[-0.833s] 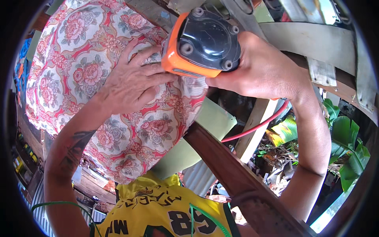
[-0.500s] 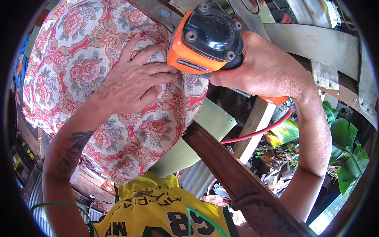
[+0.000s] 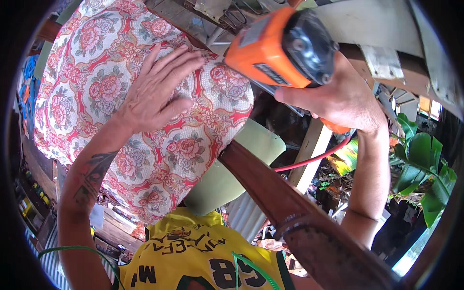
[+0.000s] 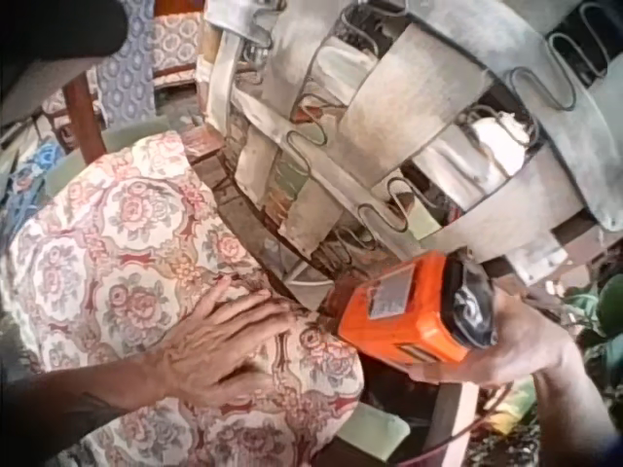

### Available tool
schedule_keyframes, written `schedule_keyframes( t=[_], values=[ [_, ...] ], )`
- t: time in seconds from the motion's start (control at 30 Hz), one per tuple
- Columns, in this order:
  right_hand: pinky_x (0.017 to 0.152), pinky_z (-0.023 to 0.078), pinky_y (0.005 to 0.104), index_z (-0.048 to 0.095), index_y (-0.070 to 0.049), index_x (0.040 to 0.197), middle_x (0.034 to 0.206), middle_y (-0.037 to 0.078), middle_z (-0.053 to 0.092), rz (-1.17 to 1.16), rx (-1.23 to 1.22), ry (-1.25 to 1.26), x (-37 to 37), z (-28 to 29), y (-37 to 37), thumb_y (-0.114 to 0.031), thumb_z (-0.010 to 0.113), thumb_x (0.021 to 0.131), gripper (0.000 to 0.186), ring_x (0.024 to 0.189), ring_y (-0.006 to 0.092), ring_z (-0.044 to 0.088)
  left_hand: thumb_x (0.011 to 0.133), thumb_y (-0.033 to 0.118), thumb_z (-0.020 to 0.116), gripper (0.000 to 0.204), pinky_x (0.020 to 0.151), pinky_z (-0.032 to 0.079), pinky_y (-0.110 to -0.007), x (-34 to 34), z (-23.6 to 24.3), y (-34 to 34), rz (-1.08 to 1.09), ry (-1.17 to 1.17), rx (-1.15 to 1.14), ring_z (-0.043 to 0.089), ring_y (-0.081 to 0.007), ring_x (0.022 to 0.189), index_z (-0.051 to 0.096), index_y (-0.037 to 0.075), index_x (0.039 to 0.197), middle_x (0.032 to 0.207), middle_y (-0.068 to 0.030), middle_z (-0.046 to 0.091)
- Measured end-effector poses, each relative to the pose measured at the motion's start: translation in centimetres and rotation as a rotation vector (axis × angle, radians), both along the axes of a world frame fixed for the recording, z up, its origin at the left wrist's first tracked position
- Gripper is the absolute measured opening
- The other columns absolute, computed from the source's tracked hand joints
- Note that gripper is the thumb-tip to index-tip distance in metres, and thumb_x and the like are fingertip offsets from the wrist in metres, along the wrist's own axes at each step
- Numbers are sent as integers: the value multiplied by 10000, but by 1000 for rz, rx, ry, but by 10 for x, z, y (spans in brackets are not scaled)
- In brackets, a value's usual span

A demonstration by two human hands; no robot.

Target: Attaching floral fabric to a carved wooden chair frame using a pneumatic staple gun.

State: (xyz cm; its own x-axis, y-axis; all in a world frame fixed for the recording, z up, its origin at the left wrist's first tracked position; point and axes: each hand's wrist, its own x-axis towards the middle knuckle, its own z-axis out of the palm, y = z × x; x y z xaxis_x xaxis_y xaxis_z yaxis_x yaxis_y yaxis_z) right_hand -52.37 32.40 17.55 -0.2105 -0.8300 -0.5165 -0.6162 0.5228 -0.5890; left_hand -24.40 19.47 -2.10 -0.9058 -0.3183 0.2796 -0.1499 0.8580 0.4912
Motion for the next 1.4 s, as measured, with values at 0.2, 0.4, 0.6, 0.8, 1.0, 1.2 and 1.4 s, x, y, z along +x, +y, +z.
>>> schedule_keyframes(
  t=[0.2,0.4,0.6,0.8,1.0,1.2,1.4],
  values=[
    [514,501,275,693,-15,1095,786,30,672,-348,-161,-167,3,4,66,-69,851,856,292,585,115,611,1054,294,518,453,1183,321,-511,-54,14,10,-54,63,-9,511,-304,1376,572,96,1457,1473,-120,591],
    [547,520,303,680,-34,975,720,45,635,-722,-80,-73,9,4,117,-181,879,832,285,585,149,621,1060,314,553,278,1066,393,-480,-126,26,28,-434,-53,-34,621,-293,1092,729,99,1082,1064,-130,728],
    [588,491,304,671,-58,1157,796,-5,651,-856,-189,-84,29,-24,141,-64,854,845,362,642,106,611,964,406,727,394,893,438,-417,-35,39,-22,-338,330,-234,603,-247,683,629,137,694,624,-41,573],
    [677,548,330,687,-73,1175,913,7,711,-773,-370,-33,55,-86,168,-98,781,926,267,710,119,647,915,339,795,363,893,453,-430,49,21,-39,-245,74,-180,599,-235,695,608,98,719,637,-31,580],
    [677,545,335,697,-60,1127,868,24,701,-635,-390,447,79,-139,266,-125,734,954,189,707,126,647,1037,300,612,504,1107,411,-483,11,17,-41,-200,21,-139,559,-327,1286,553,94,1493,1437,-143,597],
    [525,504,306,698,13,998,806,58,681,-889,-40,272,148,-148,283,-116,742,908,163,583,124,612,912,346,745,652,1190,319,-534,-71,54,-85,-546,-664,188,534,-321,1360,559,150,1505,1448,-132,619],
    [504,496,283,693,21,1068,843,58,695,-914,-175,165,157,-143,279,-69,781,869,236,583,124,612,864,389,770,511,1040,380,-471,-111,62,-82,-722,-1012,34,574,-328,1202,659,99,1270,1193,-132,669]
  ],
)
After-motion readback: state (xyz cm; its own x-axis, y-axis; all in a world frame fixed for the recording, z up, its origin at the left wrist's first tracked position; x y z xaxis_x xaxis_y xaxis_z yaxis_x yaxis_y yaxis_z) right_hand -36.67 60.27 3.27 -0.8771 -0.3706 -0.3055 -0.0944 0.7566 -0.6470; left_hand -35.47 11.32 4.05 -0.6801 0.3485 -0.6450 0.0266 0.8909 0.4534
